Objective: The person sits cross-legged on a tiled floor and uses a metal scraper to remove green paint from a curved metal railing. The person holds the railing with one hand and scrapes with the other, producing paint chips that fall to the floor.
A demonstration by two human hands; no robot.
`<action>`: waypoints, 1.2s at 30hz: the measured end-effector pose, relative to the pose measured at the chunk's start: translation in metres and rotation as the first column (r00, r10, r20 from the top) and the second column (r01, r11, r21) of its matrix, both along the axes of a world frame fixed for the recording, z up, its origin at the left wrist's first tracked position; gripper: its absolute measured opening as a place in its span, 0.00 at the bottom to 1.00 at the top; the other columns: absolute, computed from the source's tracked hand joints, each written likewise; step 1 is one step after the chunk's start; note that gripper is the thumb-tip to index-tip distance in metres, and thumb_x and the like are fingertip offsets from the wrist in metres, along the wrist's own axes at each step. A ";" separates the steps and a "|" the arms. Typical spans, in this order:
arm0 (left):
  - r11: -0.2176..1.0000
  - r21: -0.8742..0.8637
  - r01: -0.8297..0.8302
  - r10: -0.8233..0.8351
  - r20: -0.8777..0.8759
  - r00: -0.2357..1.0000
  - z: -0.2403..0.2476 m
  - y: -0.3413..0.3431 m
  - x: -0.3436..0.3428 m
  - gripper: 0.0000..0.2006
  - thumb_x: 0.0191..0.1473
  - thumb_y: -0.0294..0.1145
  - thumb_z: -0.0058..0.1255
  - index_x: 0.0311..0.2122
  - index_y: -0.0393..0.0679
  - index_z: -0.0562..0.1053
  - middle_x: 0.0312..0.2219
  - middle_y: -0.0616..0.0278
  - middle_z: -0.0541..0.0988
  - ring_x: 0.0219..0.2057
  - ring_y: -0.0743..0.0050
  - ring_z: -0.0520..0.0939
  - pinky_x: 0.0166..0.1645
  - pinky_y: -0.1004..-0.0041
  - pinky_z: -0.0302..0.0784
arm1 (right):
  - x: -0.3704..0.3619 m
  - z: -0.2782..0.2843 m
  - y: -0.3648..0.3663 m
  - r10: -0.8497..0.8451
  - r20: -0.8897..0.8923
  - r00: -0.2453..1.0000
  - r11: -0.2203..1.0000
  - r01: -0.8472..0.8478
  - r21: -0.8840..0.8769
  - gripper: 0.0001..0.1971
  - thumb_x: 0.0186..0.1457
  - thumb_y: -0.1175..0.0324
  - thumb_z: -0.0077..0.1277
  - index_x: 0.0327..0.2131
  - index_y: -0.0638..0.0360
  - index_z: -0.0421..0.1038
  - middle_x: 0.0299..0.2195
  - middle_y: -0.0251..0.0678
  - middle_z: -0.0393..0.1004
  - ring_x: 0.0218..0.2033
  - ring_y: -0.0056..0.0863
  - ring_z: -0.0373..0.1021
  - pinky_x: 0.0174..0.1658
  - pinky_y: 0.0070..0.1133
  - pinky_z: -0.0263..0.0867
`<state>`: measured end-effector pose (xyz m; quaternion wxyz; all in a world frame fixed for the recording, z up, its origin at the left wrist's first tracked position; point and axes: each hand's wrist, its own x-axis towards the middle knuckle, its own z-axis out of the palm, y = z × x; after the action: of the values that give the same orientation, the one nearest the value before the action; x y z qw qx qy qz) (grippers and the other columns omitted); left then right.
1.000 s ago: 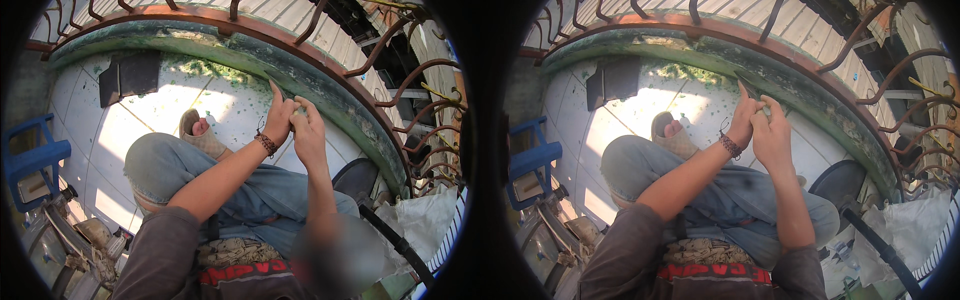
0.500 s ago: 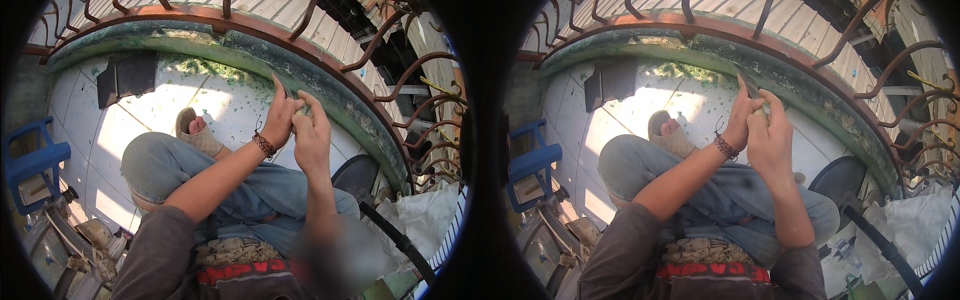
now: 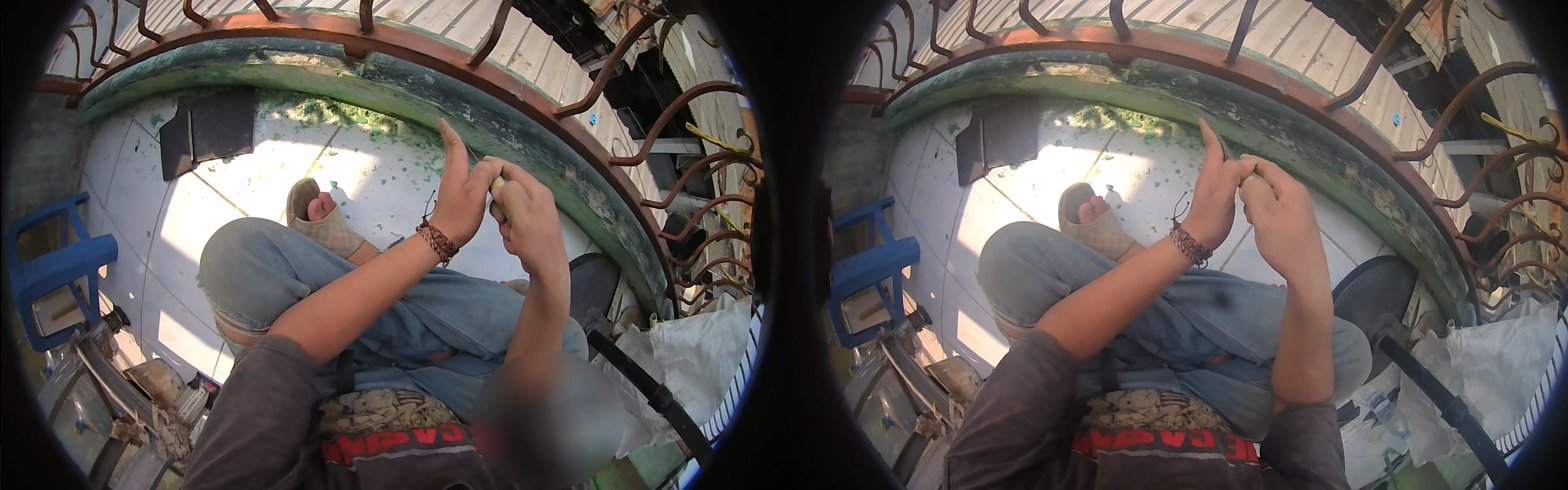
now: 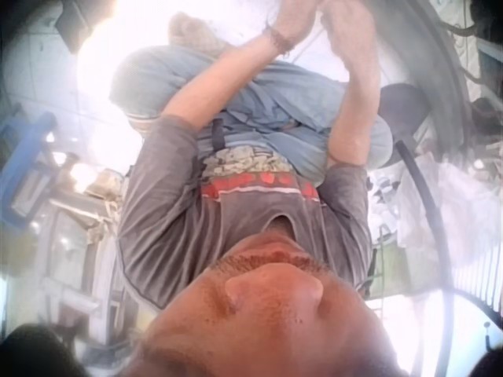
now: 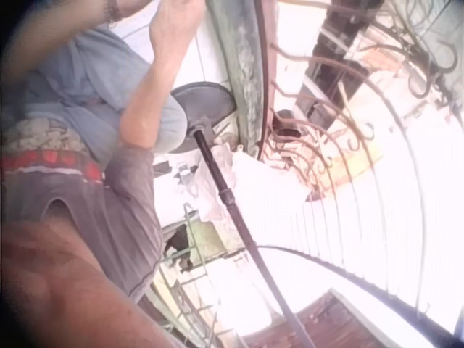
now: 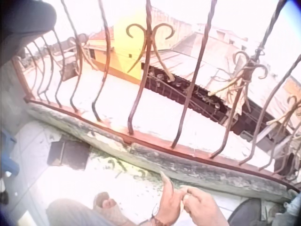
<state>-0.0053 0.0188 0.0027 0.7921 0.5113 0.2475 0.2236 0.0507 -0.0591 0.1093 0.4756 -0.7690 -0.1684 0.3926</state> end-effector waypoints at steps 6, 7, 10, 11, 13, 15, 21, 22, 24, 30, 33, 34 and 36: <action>0.986 0.164 -0.015 0.026 -0.068 0.997 -0.027 0.007 0.003 0.44 0.57 0.36 0.39 0.63 0.23 0.25 0.61 0.31 0.50 0.62 0.53 0.59 0.64 0.68 0.55 | 0.003 -0.026 0.008 0.000 0.006 1.000 0.999 0.000 0.044 0.17 0.54 0.68 0.43 0.44 0.69 0.71 0.21 0.27 0.65 0.23 0.13 0.58 0.28 0.17 0.57; 0.972 0.234 -0.006 0.021 -0.060 0.998 -0.031 0.008 0.002 0.44 0.57 0.36 0.39 0.63 0.23 0.25 0.60 0.31 0.57 0.58 0.55 0.66 0.61 0.68 0.61 | 0.001 -0.040 0.012 0.017 0.084 0.996 0.998 -0.023 0.065 0.17 0.54 0.68 0.43 0.44 0.69 0.71 0.22 0.28 0.65 0.24 0.14 0.58 0.28 0.17 0.57; 0.999 -0.031 0.041 -0.046 -0.177 0.983 -0.010 0.020 -0.005 0.45 0.57 0.34 0.40 0.63 0.25 0.24 0.43 0.45 0.74 0.41 0.68 0.75 0.48 0.75 0.72 | -0.007 -0.069 0.009 0.050 0.360 0.932 0.981 -0.113 0.156 0.17 0.55 0.68 0.43 0.44 0.70 0.70 0.23 0.29 0.67 0.24 0.14 0.58 0.28 0.17 0.57; 0.999 -0.004 -0.040 0.040 -0.093 0.995 -0.016 0.017 -0.007 0.45 0.57 0.35 0.40 0.63 0.27 0.22 0.30 0.58 0.75 0.32 0.75 0.75 0.39 0.79 0.74 | -0.013 -0.066 0.015 0.047 0.338 0.940 0.977 -0.113 0.179 0.17 0.55 0.68 0.43 0.44 0.70 0.70 0.23 0.29 0.67 0.24 0.14 0.59 0.28 0.17 0.57; 0.986 0.147 -0.081 0.093 -0.071 0.993 -0.028 0.021 -0.007 0.44 0.58 0.36 0.38 0.63 0.28 0.23 0.30 0.58 0.75 0.30 0.77 0.74 0.37 0.79 0.74 | -0.024 -0.042 0.025 0.020 0.173 0.985 0.981 -0.053 0.187 0.17 0.55 0.69 0.42 0.44 0.70 0.70 0.23 0.29 0.68 0.24 0.14 0.59 0.28 0.18 0.57; 0.994 0.075 -0.080 0.084 -0.057 0.995 -0.019 0.021 -0.005 0.43 0.58 0.37 0.36 0.64 0.29 0.24 0.31 0.60 0.74 0.29 0.78 0.72 0.36 0.79 0.73 | -0.023 -0.036 0.023 -0.044 -0.033 0.999 0.986 0.048 0.162 0.17 0.55 0.69 0.42 0.45 0.68 0.70 0.23 0.29 0.67 0.23 0.14 0.59 0.26 0.18 0.57; 0.998 -0.010 -0.067 0.066 -0.058 0.996 -0.018 0.025 -0.010 0.34 0.58 0.33 0.38 0.65 0.34 0.41 0.38 0.59 0.71 0.37 0.74 0.72 0.45 0.74 0.70 | -0.028 -0.021 0.026 -0.030 -0.257 0.966 0.979 0.080 0.187 0.17 0.58 0.68 0.40 0.49 0.63 0.67 0.22 0.25 0.61 0.19 0.11 0.56 0.20 0.14 0.52; 0.997 -0.004 -0.076 0.076 -0.068 0.995 -0.023 0.026 -0.010 0.29 0.58 0.33 0.39 0.62 0.34 0.47 0.39 0.58 0.71 0.38 0.74 0.72 0.46 0.74 0.70 | -0.028 -0.027 0.028 -0.013 -0.253 0.967 0.973 0.070 0.219 0.18 0.58 0.67 0.39 0.51 0.63 0.66 0.22 0.24 0.60 0.18 0.10 0.53 0.18 0.13 0.49; 0.996 -0.005 -0.084 0.083 -0.091 0.992 -0.027 0.026 -0.012 0.21 0.59 0.33 0.39 0.56 0.34 0.59 0.41 0.57 0.71 0.40 0.73 0.72 0.48 0.73 0.70 | -0.026 -0.041 0.029 0.001 -0.255 0.967 0.968 0.063 0.241 0.20 0.59 0.66 0.39 0.53 0.62 0.64 0.23 0.24 0.58 0.18 0.10 0.51 0.17 0.12 0.47; 0.988 -0.152 0.000 0.000 -0.006 1.000 -0.026 0.035 -0.012 0.17 0.64 0.37 0.31 0.51 0.37 0.64 0.39 0.62 0.72 0.36 0.80 0.72 0.41 0.75 0.72 | -0.032 -0.039 0.026 0.053 -0.140 0.989 0.953 -0.008 0.304 0.20 0.61 0.66 0.40 0.54 0.62 0.63 0.26 0.24 0.59 0.20 0.10 0.52 0.19 0.12 0.50; 0.979 -0.193 -0.070 0.068 -0.016 0.998 -0.025 0.035 -0.009 0.28 0.60 0.36 0.34 0.62 0.34 0.48 0.37 0.62 0.70 0.34 0.79 0.71 0.40 0.76 0.71 | -0.030 -0.050 0.028 0.020 -0.211 0.977 0.968 0.034 0.249 0.20 0.62 0.66 0.39 0.55 0.62 0.62 0.26 0.24 0.59 0.21 0.09 0.53 0.20 0.11 0.50; 0.970 -0.232 -0.076 0.076 -0.009 0.997 -0.022 0.034 -0.009 0.36 0.59 0.37 0.35 0.67 0.32 0.40 0.36 0.62 0.69 0.35 0.77 0.70 0.41 0.76 0.71 | -0.029 -0.048 0.025 0.038 -0.183 0.982 0.963 0.013 0.269 0.20 0.62 0.66 0.40 0.55 0.63 0.62 0.30 0.28 0.62 0.28 0.14 0.57 0.29 0.14 0.54; 0.985 -0.139 -0.100 0.092 -0.058 0.994 -0.013 0.030 -0.010 0.33 0.59 0.37 0.35 0.65 0.31 0.45 0.35 0.62 0.69 0.34 0.76 0.70 0.41 0.75 0.71 | -0.028 -0.047 0.023 0.068 -0.130 0.989 0.953 -0.026 0.301 0.20 0.62 0.64 0.42 0.54 0.65 0.62 0.36 0.34 0.68 0.38 0.20 0.63 0.43 0.19 0.60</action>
<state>-0.0150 0.0493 -0.0099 0.8081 0.4468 0.3072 0.2302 0.0226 -0.0356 0.0626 0.5874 -0.6549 -0.2103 0.4265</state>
